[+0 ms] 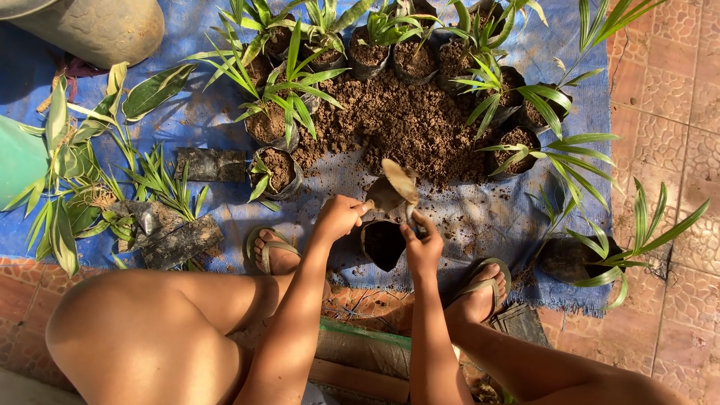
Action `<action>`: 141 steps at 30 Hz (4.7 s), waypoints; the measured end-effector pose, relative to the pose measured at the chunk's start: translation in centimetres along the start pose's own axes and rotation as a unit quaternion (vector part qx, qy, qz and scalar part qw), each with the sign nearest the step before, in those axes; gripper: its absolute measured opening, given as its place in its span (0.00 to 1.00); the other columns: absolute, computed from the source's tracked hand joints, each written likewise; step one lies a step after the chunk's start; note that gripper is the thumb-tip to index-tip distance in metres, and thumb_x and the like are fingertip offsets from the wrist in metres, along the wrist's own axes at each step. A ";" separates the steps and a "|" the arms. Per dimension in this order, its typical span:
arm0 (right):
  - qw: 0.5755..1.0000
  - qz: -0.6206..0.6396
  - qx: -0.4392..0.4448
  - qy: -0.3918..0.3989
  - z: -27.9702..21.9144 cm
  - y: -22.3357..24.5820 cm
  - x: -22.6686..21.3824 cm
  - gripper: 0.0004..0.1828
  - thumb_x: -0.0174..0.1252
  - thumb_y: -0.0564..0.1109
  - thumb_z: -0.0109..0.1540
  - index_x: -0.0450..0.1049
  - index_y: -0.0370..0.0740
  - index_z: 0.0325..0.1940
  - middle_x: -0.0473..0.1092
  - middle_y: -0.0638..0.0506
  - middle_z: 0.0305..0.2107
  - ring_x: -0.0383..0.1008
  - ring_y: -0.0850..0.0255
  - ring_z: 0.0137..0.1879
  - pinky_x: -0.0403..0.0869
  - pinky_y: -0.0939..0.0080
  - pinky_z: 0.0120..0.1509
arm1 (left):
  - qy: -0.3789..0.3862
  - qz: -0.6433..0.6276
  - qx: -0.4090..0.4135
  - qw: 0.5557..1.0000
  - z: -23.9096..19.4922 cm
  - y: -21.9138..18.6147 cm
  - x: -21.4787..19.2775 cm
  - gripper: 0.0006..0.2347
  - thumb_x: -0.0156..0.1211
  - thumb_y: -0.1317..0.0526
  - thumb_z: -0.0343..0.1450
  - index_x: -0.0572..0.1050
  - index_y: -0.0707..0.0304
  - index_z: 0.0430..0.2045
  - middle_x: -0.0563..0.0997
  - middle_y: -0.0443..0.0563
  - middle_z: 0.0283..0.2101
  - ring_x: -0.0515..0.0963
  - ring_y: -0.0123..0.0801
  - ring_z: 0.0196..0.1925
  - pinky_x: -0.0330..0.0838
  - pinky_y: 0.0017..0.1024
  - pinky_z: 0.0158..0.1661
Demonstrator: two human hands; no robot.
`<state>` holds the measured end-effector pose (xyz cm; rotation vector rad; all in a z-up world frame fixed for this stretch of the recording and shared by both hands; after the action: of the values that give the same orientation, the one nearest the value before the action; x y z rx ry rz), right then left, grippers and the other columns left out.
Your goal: The person scoops soil from a pile on a blue tarp and fills a black plastic nursery bag using a small hand trowel. They repeatedly add soil and press it down with their hands to compact it around the plant.
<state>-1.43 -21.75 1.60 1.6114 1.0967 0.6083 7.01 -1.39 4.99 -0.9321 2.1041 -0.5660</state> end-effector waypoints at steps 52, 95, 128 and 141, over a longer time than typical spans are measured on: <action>0.986 0.103 0.131 -0.029 2.8 -2.4 -2.6 0.18 0.54 0.43 0.70 0.68 0.26 0.59 0.77 0.39 0.35 0.62 0.65 0.28 0.62 0.63 0.34 | -0.109 -0.401 -0.078 0.906 5.4 11.9 1.5 0.17 0.47 0.54 0.72 0.77 0.75 0.28 0.68 0.54 0.17 0.64 0.26 0.11 0.59 0.19 0.11; 0.913 -0.310 0.234 0.127 -0.9 -21.1 -1.4 0.22 0.61 0.68 0.52 0.84 0.54 0.37 0.79 0.49 0.30 0.79 0.47 0.49 0.73 0.47 0.54 | 0.049 0.389 0.180 0.902 -6.1 -2.8 7.8 0.07 0.58 0.67 0.61 0.83 0.71 0.23 0.84 0.62 0.27 0.86 0.56 0.35 0.81 0.48 0.38; 0.943 -0.216 0.235 0.098 -2.5 -16.7 -1.3 0.12 0.61 0.52 0.51 0.81 0.44 0.20 0.72 0.47 0.15 0.71 0.56 0.27 0.70 0.58 0.36 | -0.170 0.490 0.370 0.771 -5.1 2.2 11.5 0.10 0.67 0.68 0.56 0.76 0.49 0.05 0.74 0.40 0.12 0.76 0.29 0.18 0.67 0.28 0.19; 0.940 -0.211 0.235 0.129 -1.5 -15.9 -0.6 0.13 0.61 0.52 0.49 0.76 0.43 0.15 0.66 0.47 0.14 0.67 0.53 0.25 0.66 0.55 0.38 | -0.218 0.449 0.388 0.774 -4.7 2.6 10.6 0.07 0.63 0.67 0.56 0.76 0.51 0.07 0.74 0.44 0.11 0.76 0.35 0.16 0.66 0.37 0.14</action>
<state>-8.56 -21.02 -12.71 1.6382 1.8317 0.2815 -2.57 -7.41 1.35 0.4104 1.4030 -0.5366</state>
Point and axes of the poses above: each hand's wrist, its own z-axis towards the middle knuckle, its own x-axis out of the palm, y = z × x, the point moved 6 cm from there along z, towards the middle knuckle
